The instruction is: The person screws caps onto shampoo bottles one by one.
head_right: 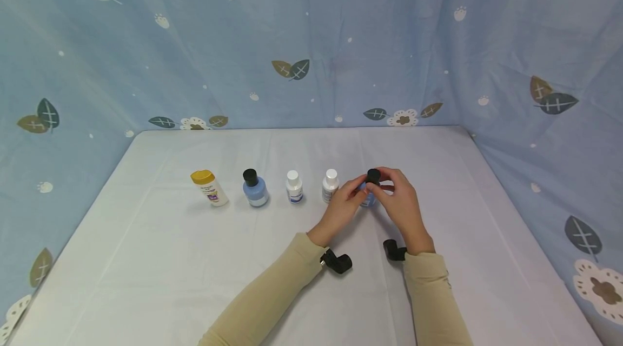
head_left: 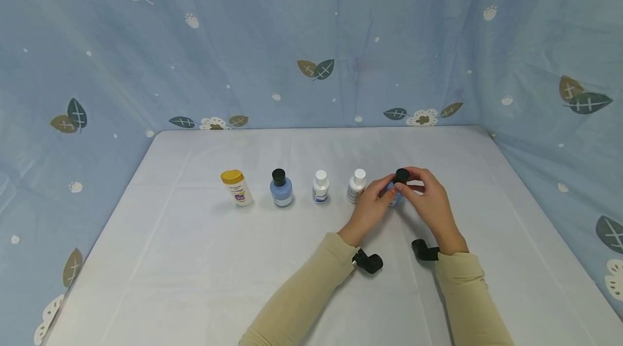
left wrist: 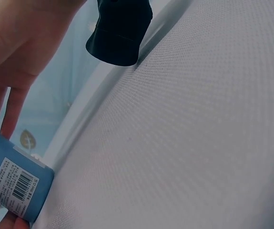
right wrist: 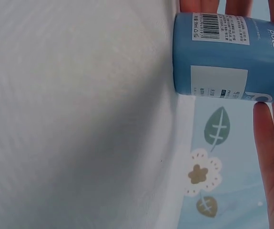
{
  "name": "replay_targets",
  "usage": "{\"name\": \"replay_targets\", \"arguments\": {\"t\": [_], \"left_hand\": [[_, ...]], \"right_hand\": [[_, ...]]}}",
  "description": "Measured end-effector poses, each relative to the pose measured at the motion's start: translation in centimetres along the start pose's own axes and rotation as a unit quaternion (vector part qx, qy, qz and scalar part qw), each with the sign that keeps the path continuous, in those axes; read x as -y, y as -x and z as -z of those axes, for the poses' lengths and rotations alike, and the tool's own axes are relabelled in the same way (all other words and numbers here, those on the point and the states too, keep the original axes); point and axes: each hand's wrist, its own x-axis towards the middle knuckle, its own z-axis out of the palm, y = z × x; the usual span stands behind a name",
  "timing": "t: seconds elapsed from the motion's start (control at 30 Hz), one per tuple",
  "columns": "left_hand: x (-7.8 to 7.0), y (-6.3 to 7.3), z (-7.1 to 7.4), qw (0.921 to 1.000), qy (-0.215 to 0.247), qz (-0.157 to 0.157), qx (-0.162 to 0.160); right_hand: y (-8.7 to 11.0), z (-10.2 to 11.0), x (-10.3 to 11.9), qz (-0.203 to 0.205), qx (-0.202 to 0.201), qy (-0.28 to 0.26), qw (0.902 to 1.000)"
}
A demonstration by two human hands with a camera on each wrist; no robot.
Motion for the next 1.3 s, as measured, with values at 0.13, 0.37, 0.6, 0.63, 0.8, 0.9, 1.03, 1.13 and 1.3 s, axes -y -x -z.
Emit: {"name": "replay_targets", "arguments": {"t": [0.13,0.37,0.6,0.63,0.8,0.9,1.03,1.13,1.3], "left_hand": [[0.1,0.0,0.0,1.0,-0.005,-0.007,0.0],[0.0,0.1,0.1,1.0,-0.002,-0.009,0.0],[0.0,0.0,0.0,0.9999,-0.009,-0.013,0.001],[0.0,-0.1,0.0,0.9999,-0.01,-0.014,0.001],[0.0,-0.1,0.0,0.9998,-0.012,-0.013,0.0],[0.0,-0.1,-0.1,0.9998,-0.014,-0.015,0.0],[0.0,-0.1,0.0,0.9998,-0.013,-0.016,0.0],[0.1,-0.1,0.0,0.9997,-0.017,-0.015,-0.003],[0.3,-0.1,-0.1,0.9997,-0.02,-0.015,-0.003]], "right_hand": [[0.3,1.4,3.9,-0.02,0.027,-0.008,0.9994],[0.3,2.0,4.2,-0.004,0.048,-0.02,0.9986],[0.4,2.2,4.3,0.022,0.049,-0.05,0.9973],[0.4,2.1,4.3,0.022,0.046,-0.049,0.9975],[0.4,1.9,4.4,0.002,0.028,-0.031,0.9991],[0.3,1.5,3.6,0.002,0.013,-0.044,0.9989],[0.1,1.1,3.3,-0.003,-0.003,-0.044,0.999],[0.2,1.1,4.1,-0.028,-0.003,-0.033,0.9991],[0.5,1.3,4.5,-0.055,0.012,-0.029,0.998]]}}
